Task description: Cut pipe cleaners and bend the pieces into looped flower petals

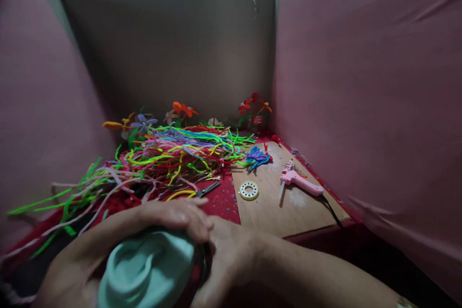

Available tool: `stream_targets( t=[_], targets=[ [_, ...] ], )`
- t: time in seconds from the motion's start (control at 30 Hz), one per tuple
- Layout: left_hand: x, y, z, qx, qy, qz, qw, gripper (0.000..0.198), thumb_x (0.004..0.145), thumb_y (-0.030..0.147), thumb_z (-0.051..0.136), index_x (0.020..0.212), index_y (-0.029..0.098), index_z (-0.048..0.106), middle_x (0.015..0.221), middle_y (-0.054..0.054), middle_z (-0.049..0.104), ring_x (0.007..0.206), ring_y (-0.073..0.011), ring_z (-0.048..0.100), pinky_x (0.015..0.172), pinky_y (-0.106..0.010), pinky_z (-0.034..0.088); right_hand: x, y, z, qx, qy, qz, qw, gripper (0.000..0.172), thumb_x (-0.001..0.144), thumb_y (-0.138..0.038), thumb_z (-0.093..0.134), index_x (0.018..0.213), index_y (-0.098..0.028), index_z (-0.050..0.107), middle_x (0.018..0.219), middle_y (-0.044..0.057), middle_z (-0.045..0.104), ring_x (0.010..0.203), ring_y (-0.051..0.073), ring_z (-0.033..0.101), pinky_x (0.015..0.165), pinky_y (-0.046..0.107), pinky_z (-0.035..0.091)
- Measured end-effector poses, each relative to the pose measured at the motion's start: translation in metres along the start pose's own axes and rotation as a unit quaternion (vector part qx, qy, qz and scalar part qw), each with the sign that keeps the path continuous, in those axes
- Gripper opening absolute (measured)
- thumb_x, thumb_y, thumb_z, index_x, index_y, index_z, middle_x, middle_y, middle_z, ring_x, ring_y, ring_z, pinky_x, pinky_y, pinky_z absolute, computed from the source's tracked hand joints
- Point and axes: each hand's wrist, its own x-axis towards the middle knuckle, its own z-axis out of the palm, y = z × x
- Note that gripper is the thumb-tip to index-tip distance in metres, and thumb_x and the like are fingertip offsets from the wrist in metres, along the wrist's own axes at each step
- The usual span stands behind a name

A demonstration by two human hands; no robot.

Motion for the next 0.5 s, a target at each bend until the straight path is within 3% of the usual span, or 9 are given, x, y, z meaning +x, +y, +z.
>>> stream_targets(
  t=[0.07,0.1,0.17,0.23,0.33,0.43,0.5],
  targets=[
    [0.012,-0.008,-0.015,-0.040,-0.060,0.019,0.997,0.084,0.046,0.030,0.085,0.123,0.035,0.054,0.125,-0.005,0.058,0.111,-0.0340,0.056,0.090,-0.039,0.048,-0.005,-0.009,-0.007,-0.004,-0.009,0.022,1.000,0.083,0.035,-0.034,0.086,0.110,-0.013,0.055,0.106,0.009,0.061,0.102,0.026,0.055,0.088,0.034,0.045],
    [0.018,-0.013,-0.022,-0.057,-0.042,0.044,0.997,0.085,0.047,0.033,0.084,0.125,0.034,0.052,0.128,-0.005,0.056,0.115,-0.0341,0.052,0.093,-0.039,0.046,-0.008,-0.014,-0.013,-0.014,0.013,0.033,0.999,0.082,0.039,-0.029,0.085,0.114,-0.014,0.054,0.108,0.009,0.061,0.104,0.026,0.055,0.089,0.035,0.044],
    [0.028,-0.024,-0.038,-0.095,0.027,0.064,0.993,0.069,0.061,0.043,0.075,0.124,0.030,0.053,0.129,-0.007,0.054,0.119,-0.0330,0.048,0.097,-0.041,0.042,-0.013,-0.025,-0.030,-0.031,0.124,-0.004,0.992,0.080,0.042,-0.024,0.084,0.116,-0.017,0.054,0.106,0.007,0.063,0.100,0.025,0.056,0.088,0.037,0.045],
    [0.034,-0.037,-0.053,-0.095,0.099,0.041,0.990,0.053,0.071,0.037,0.067,0.121,0.025,0.056,0.124,-0.010,0.058,0.115,-0.0303,0.052,0.095,-0.041,0.043,-0.018,-0.037,-0.054,-0.059,0.259,-0.002,0.964,0.071,0.044,-0.016,0.082,0.110,-0.018,0.057,0.103,0.006,0.065,0.093,0.023,0.059,0.087,0.038,0.046],
    [0.036,-0.053,-0.072,-0.073,0.152,-0.050,0.984,0.041,0.070,0.028,0.068,0.109,0.018,0.062,0.104,-0.013,0.067,0.094,-0.0263,0.063,0.084,-0.038,0.049,-0.020,-0.054,-0.105,-0.081,0.381,-0.043,0.920,0.062,0.047,-0.012,0.079,0.105,-0.016,0.059,0.101,0.007,0.065,0.091,0.022,0.061,0.087,0.039,0.047],
    [0.036,-0.066,-0.084,-0.092,0.168,-0.061,0.980,0.034,0.071,0.028,0.068,0.102,0.015,0.065,0.092,-0.012,0.070,0.081,-0.0223,0.066,0.077,-0.034,0.051,-0.021,-0.063,-0.164,-0.107,0.485,-0.102,0.862,0.053,0.045,-0.013,0.079,0.094,-0.015,0.060,0.094,0.005,0.067,0.086,0.021,0.063,0.084,0.038,0.049],
    [0.036,-0.072,-0.086,-0.105,0.168,-0.059,0.978,0.032,0.072,0.027,0.066,0.101,0.016,0.065,0.089,-0.011,0.070,0.078,-0.0206,0.066,0.074,-0.032,0.051,-0.023,-0.061,-0.203,-0.133,0.547,-0.098,0.821,0.051,0.046,-0.016,0.077,0.094,-0.015,0.060,0.095,0.007,0.068,0.086,0.022,0.064,0.080,0.039,0.051]
  ],
)
